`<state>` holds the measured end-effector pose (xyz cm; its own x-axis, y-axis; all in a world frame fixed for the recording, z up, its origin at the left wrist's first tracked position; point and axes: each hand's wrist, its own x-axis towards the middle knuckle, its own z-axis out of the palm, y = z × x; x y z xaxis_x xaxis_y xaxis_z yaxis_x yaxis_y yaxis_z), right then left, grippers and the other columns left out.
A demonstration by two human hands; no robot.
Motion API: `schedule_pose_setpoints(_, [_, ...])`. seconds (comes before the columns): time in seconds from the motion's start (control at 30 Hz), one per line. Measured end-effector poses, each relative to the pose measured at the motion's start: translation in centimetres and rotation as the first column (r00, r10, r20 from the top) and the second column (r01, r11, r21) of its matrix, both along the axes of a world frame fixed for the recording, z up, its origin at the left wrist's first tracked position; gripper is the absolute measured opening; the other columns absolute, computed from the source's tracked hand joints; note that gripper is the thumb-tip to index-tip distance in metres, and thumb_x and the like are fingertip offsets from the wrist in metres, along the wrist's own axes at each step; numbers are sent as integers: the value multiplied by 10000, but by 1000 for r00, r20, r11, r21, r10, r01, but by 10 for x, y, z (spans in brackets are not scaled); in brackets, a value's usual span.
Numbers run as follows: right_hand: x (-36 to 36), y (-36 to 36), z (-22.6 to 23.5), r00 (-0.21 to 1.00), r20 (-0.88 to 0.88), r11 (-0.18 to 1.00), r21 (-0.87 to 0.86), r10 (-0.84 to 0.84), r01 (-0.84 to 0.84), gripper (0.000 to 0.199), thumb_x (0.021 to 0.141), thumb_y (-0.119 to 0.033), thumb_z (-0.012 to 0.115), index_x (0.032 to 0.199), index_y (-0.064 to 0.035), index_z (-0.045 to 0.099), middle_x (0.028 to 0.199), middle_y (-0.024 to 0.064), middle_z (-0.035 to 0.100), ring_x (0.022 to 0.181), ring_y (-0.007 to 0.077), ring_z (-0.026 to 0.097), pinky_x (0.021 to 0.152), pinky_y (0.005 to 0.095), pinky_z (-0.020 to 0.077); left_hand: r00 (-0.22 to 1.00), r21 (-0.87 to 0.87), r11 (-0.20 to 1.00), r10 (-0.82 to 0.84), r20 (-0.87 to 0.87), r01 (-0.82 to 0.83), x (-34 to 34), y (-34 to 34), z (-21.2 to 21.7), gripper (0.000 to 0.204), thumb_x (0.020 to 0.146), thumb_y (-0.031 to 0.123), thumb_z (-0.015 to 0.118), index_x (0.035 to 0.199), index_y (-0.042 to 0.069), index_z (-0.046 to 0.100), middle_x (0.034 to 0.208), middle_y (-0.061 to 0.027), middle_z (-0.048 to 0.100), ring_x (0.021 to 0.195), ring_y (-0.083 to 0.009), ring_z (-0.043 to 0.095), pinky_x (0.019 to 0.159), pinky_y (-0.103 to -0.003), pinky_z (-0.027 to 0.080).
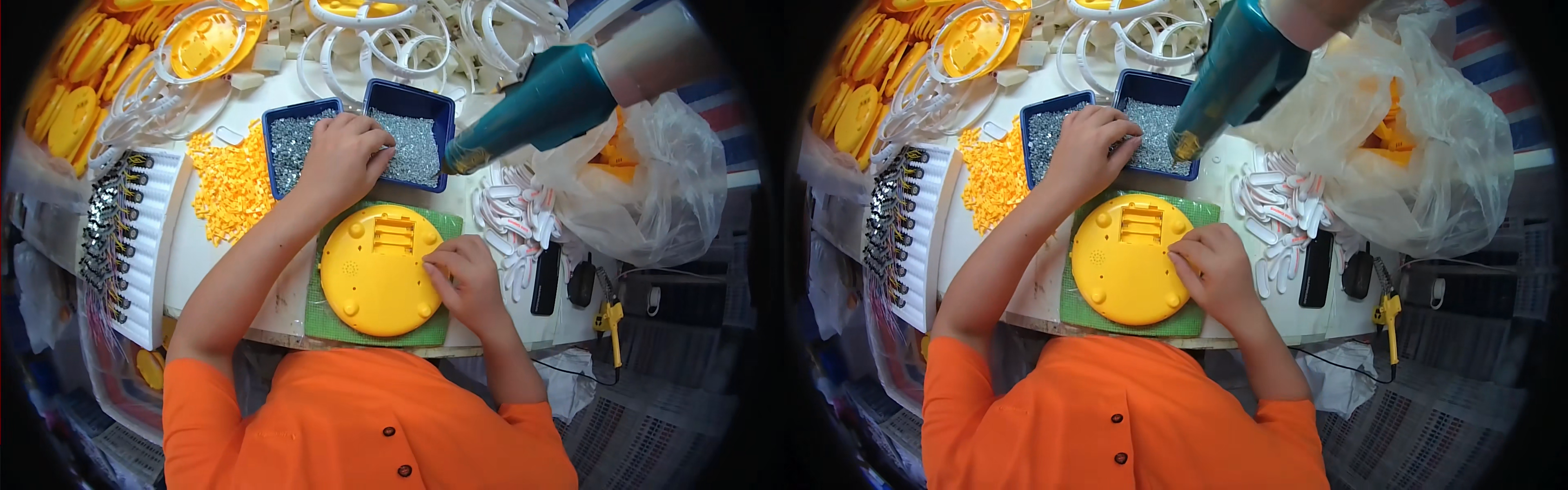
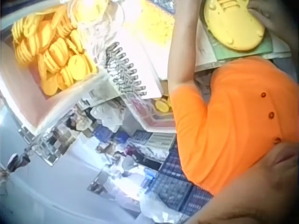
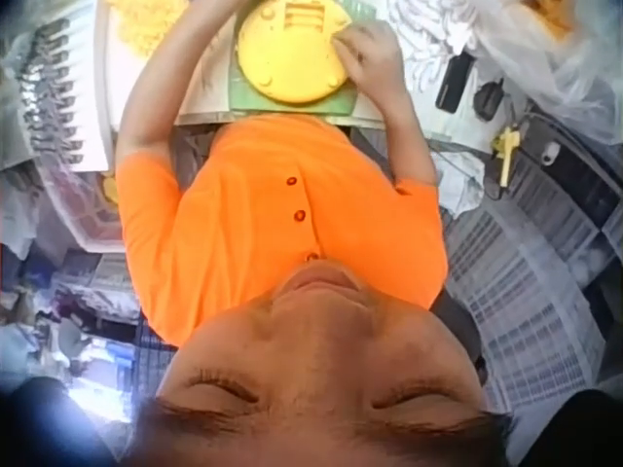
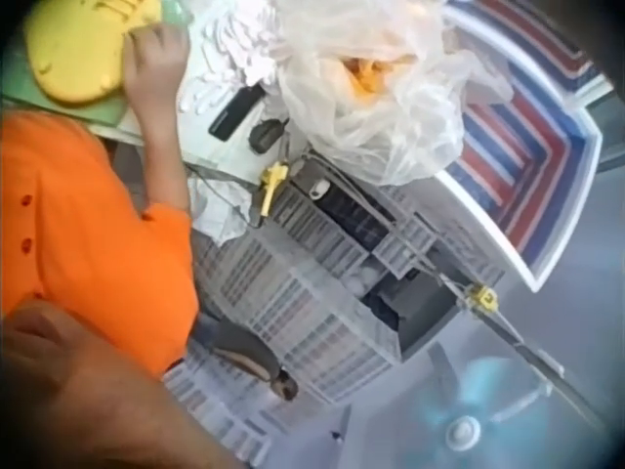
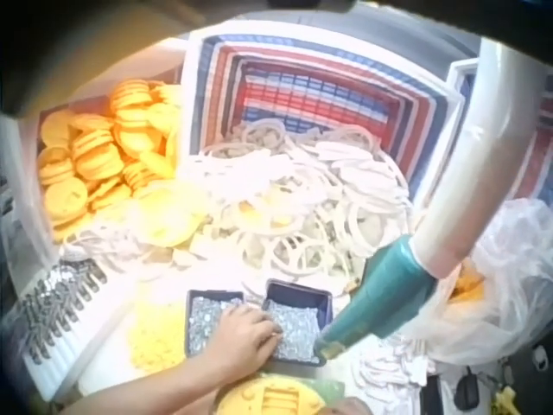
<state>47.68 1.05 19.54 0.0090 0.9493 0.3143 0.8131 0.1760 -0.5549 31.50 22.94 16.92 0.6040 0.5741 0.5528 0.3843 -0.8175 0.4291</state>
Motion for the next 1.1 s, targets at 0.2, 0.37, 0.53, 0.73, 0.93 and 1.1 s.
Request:
schedule_pose_setpoints(0.2, [-11,-5,-8,987,158,997,72,-20,9,103,820,-107,771,908,-80,724,913,57,662,873,266,630,787,387,493,993,-166,982,-71,92,85,-15,-20,13,84,890,83,705,969,60,725,947,-79,690,885,-276,653,774,-405,499])
schedule_pose_setpoints(0.37, [-6,-3,-2,983,181,996,73,37,-52,145,813,-134,782,935,-73,732,912,61,665,870,270,637,781,392,492,987,-411,909,7,162,61,-54,-53,19,96,886,12,667,972,32,706,908,-99,678,876,-256,660,784,-379,510])
schedule_pose_setpoints(0.53, [22,32,1,987,160,995,93,4,-19,174,855,-120,773,1005,-38,736,946,136,683,893,344,656,826,425,509,992,-426,904,15,129,42,-93,-83,11,90,883,-11,654,962,15,689,935,-101,690,918,-254,666,819,-349,512])
schedule_pose_setpoints(0.73, [38,114,-20,985,167,983,184,-36,4,138,853,-124,755,965,-48,725,939,124,656,943,327,630,813,418,512,998,-487,873,6,60,24,-111,-106,14,130,855,55,696,984,50,716,942,-119,702,917,-330,660,830,-434,509])
schedule_pose_setpoints(0.93, [37,130,-2,934,356,995,78,33,-65,78,864,-103,729,888,-44,684,893,101,641,894,330,605,785,440,499,1000,-439,898,-4,9,7,-120,-119,19,154,850,36,739,998,76,730,959,-71,735,936,-277,681,843,-378,497])
schedule_pose_setpoints(1.1, [41,125,-1,965,260,990,122,40,-74,84,867,-92,727,926,-40,700,913,99,666,911,312,627,801,415,497,996,-369,926,-90,-17,78,-113,-127,20,181,834,30,753,1002,96,738,965,-59,738,939,-266,682,841,-379,495])
